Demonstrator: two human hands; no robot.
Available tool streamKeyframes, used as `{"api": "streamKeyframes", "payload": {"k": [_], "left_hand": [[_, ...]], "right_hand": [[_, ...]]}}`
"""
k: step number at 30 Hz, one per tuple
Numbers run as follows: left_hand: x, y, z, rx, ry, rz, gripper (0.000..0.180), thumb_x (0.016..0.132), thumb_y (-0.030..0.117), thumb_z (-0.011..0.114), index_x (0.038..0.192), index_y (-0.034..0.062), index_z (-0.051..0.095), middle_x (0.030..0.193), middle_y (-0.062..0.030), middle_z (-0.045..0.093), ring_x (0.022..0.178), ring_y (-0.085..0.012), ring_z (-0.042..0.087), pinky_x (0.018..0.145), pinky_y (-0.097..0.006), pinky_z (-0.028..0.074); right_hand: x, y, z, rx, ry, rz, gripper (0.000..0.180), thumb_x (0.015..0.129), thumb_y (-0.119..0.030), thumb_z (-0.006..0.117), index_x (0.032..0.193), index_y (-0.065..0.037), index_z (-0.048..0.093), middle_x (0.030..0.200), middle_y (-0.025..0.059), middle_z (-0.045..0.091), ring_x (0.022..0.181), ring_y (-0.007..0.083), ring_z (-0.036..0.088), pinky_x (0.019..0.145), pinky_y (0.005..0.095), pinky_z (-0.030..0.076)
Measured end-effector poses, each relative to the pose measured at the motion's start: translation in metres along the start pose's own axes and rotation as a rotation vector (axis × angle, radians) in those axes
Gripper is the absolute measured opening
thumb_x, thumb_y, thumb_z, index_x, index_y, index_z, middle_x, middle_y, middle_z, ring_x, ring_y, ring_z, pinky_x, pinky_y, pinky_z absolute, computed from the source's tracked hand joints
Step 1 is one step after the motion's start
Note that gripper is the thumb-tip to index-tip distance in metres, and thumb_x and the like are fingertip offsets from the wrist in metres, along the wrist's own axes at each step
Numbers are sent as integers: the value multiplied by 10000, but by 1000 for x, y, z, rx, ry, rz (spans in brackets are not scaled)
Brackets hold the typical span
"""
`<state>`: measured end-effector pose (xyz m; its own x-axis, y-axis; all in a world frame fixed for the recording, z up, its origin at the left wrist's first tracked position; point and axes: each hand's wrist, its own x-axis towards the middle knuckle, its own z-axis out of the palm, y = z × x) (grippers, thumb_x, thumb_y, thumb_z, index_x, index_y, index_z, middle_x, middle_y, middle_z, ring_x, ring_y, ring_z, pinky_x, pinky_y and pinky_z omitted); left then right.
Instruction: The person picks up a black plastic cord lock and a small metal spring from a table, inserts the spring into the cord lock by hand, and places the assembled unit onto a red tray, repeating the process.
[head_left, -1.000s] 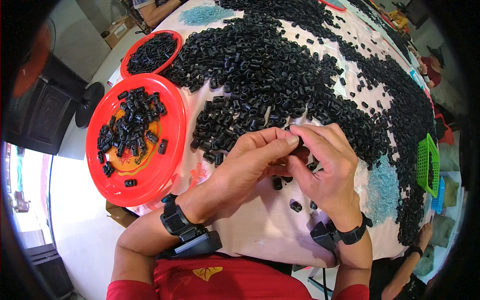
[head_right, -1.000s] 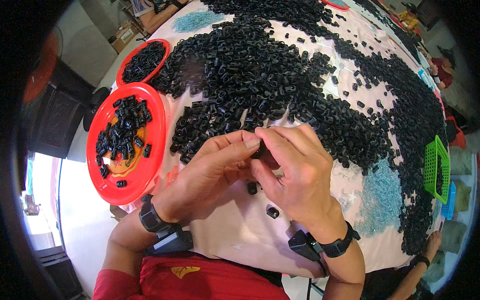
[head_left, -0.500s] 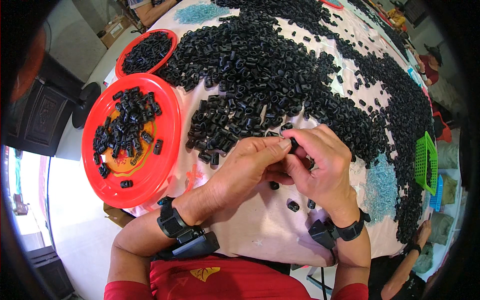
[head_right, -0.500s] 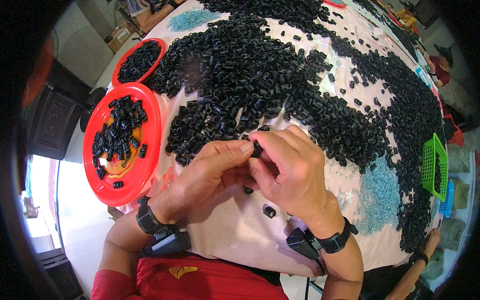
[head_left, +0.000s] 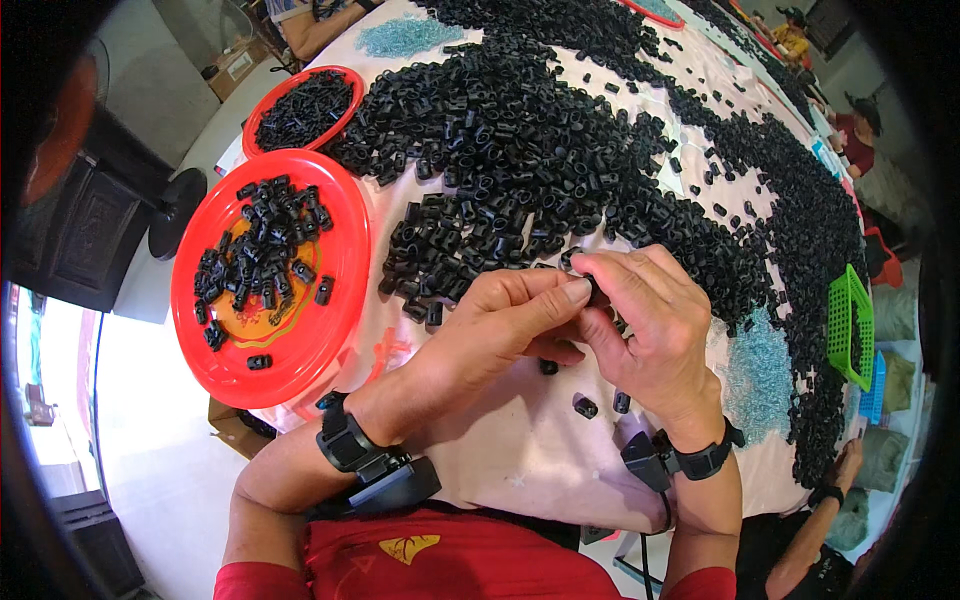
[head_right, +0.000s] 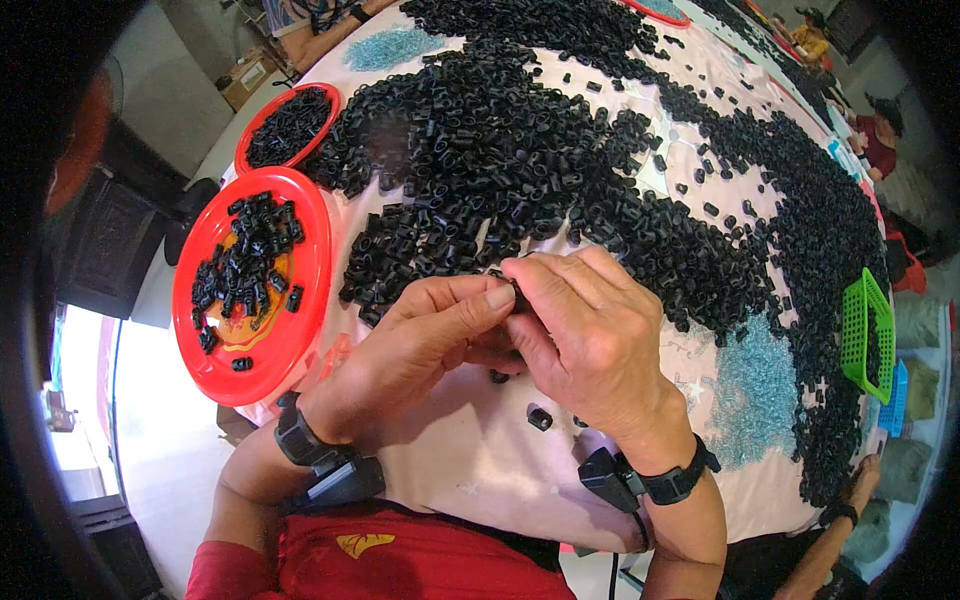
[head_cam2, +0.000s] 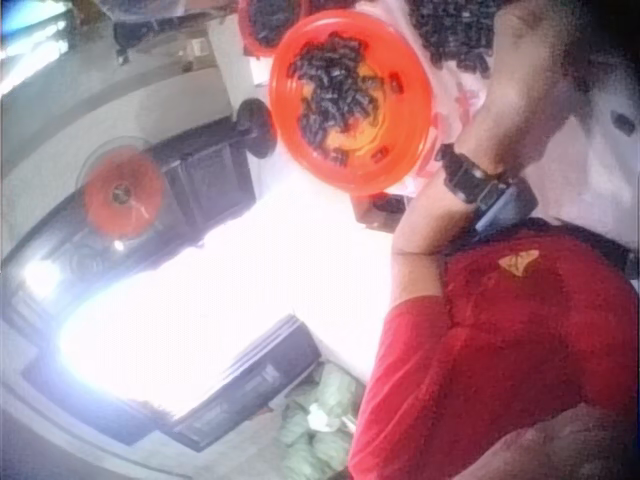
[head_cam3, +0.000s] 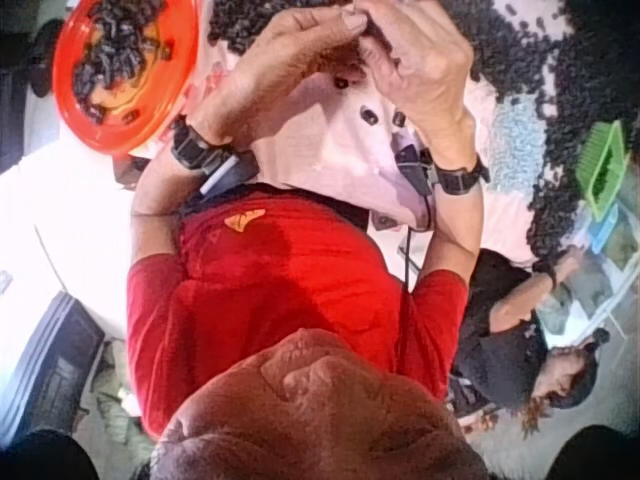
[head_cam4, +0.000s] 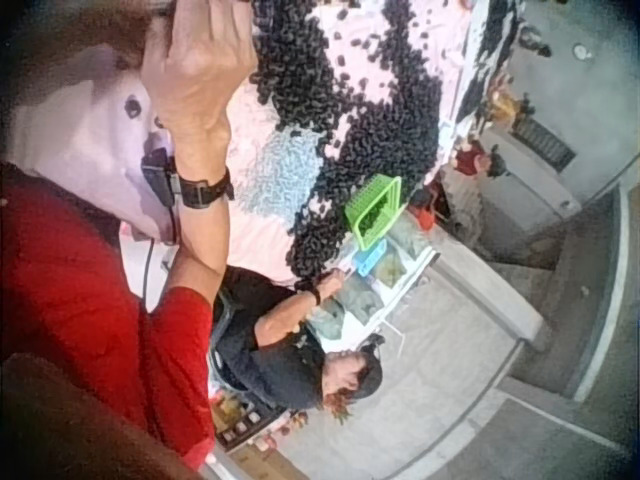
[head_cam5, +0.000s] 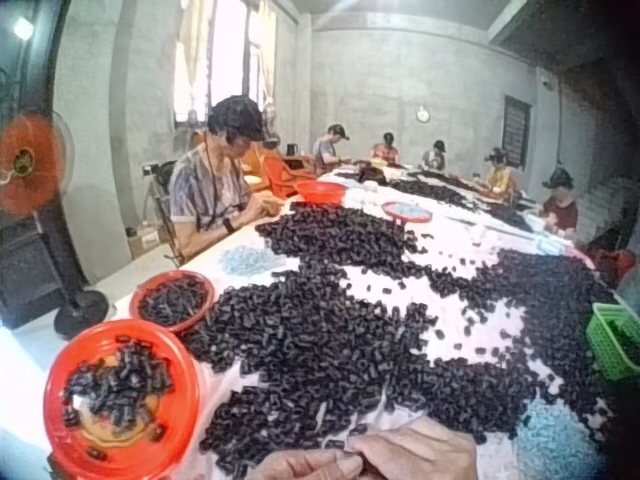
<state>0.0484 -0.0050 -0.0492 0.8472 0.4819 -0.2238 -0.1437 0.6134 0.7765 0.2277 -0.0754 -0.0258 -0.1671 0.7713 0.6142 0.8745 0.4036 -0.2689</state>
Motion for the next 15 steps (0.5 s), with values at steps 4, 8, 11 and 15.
{"api": "streamKeyframes", "payload": {"k": [4,8,11,15], "left_hand": [[-1,-2,-5,18,-33,50,351,1090,310,537,1179,9,694,1080,-90,745,991,-170,715,909,-348,580],[-5,2,-1,3,-15,21,361,1091,308,528,1184,0,691,1085,-103,746,991,-182,716,893,-354,585],[-6,0,-4,-78,-59,14,367,1093,305,520,1201,-6,682,1097,-116,744,988,-188,717,887,-357,588],[-12,5,-1,-199,-68,-21,370,1092,318,521,1211,4,676,1105,-123,739,986,-192,716,879,-354,589]], "right_hand": [[3,-7,-3,96,40,39,480,672,0,827,1138,-5,713,1047,129,726,867,295,669,726,365,569],[4,-10,-7,120,50,57,486,668,0,834,1140,-6,719,1081,141,722,907,293,672,738,364,574],[3,-11,-9,161,26,81,450,676,-9,837,1113,-11,730,1044,133,732,881,290,680,728,364,571],[5,-10,-7,90,55,-1,390,680,-11,831,1059,-16,739,956,121,737,821,297,683,715,366,567]]}}
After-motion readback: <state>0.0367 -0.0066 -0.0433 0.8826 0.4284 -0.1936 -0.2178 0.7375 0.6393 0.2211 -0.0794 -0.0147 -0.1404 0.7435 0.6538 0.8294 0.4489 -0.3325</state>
